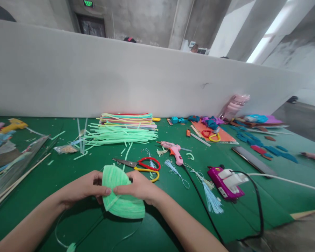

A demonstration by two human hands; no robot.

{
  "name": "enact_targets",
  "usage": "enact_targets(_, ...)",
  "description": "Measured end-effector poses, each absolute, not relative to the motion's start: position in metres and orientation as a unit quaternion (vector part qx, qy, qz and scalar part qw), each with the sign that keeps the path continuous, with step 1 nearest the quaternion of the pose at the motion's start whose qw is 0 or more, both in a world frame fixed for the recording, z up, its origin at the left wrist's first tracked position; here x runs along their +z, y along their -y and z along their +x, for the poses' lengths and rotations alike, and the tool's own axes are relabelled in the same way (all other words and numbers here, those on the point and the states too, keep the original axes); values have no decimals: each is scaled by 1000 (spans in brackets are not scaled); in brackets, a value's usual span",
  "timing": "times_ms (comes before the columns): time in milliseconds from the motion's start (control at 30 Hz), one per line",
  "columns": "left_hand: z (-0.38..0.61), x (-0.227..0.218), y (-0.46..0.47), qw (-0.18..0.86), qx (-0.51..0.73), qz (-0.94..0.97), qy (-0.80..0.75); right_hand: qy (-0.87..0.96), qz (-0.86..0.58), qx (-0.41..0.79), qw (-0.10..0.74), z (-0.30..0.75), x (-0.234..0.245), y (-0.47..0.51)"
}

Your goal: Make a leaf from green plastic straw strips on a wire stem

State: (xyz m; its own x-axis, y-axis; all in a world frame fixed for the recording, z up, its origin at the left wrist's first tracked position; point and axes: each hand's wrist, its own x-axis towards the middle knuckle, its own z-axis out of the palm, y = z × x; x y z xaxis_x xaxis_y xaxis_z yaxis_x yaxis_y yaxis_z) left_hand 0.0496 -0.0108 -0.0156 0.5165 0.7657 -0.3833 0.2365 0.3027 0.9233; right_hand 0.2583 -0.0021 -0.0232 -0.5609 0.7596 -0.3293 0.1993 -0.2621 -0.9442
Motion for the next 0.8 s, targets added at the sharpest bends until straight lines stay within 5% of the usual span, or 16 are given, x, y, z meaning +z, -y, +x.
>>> enact_targets(633, 48, -18, 8, 663, 254, 505, -491, 536, -427, 681, 259, 261, -26, -2)
enact_targets(800, 40, -12, 2, 755, 342, 368, -422, 462, -412, 686, 383, 266, -29, -13)
